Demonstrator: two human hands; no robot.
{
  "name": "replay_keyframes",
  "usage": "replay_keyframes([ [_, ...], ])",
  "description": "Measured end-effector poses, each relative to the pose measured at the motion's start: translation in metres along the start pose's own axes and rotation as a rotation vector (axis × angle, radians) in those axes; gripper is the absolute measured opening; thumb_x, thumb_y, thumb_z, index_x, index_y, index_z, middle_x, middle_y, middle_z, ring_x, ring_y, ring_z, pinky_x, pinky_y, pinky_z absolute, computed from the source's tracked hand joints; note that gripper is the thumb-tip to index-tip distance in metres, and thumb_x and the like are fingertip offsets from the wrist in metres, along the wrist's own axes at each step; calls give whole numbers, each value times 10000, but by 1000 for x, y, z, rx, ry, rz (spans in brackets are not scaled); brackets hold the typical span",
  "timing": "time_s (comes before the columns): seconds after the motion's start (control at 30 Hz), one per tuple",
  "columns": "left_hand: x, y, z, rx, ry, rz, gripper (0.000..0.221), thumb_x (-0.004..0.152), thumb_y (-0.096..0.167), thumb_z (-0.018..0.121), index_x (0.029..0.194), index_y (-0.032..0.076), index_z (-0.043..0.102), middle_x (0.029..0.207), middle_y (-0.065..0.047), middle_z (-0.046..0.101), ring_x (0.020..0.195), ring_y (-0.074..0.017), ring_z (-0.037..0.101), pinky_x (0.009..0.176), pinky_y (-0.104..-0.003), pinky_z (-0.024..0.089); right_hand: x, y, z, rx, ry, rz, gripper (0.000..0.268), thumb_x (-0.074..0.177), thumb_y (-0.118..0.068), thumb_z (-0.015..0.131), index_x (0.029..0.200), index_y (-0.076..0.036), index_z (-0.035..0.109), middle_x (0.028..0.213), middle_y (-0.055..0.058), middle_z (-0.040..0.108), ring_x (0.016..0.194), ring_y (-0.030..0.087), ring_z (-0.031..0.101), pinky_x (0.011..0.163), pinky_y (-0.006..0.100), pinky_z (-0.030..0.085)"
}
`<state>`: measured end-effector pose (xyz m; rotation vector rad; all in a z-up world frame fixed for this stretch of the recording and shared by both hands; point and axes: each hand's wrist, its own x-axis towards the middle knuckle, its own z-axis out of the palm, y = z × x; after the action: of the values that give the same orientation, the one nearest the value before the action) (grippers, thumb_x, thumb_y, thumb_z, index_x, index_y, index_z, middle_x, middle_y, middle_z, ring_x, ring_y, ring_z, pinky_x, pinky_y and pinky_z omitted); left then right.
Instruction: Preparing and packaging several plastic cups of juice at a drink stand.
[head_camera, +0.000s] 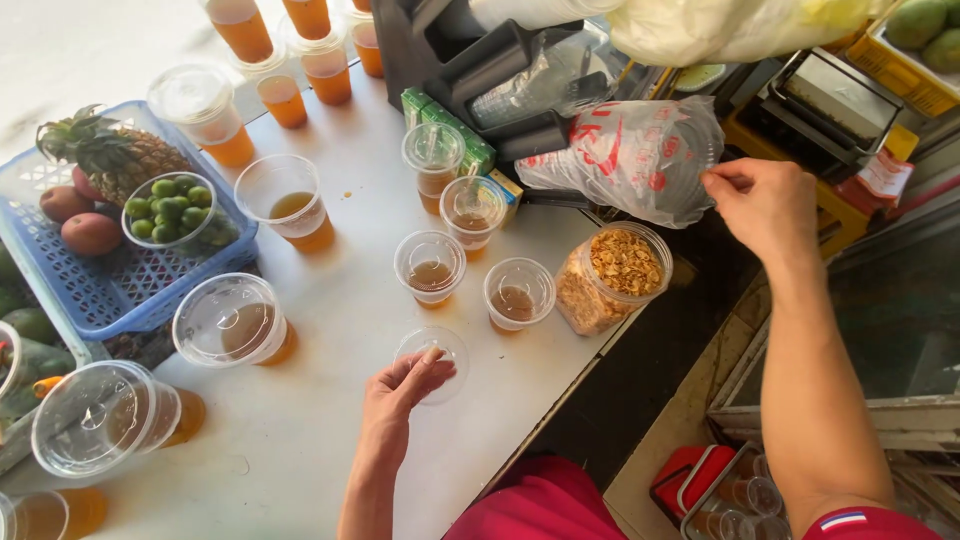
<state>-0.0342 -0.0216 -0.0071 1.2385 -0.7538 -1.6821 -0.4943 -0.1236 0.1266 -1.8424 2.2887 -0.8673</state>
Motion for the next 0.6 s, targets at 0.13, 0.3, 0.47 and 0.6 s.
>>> replay_keyframes([
  [0.13,-4,20,17,61,-24,66,498,905,256,733,1296,-41,650,994,-200,794,953,-237,769,918,-354,572,-1,6,17,-31,188,-48,202,988,-229,794,1114,-72,810,933,128,767,805,265,740,760,363,567],
  [0.3,-7,32,31,27,-41,33,691,856,246,719,1475,55,477,992,-173,783,896,-246,780,869,-368,584,-19,-19,17,-18,191,-149,212,977,-191,794,1141,-57,790,1016,134,755,803,254,736,760,361,572],
  [0.47,-4,27,36,23,-70,38,638,881,244,725,1447,32,521,1011,-191,778,895,-266,785,883,-367,593,-17,-23,28,116,2,-430,410,755,-288,913,1015,-10,761,991,150,728,846,283,698,778,378,564],
  [0.6,-1,22,36,14,-18,96,607,896,240,723,1430,21,536,1020,-192,777,907,-260,793,881,-359,603,-11,-6,38,94,24,-527,349,855,-289,900,1040,-28,759,1064,155,725,978,308,707,873,384,562],
])
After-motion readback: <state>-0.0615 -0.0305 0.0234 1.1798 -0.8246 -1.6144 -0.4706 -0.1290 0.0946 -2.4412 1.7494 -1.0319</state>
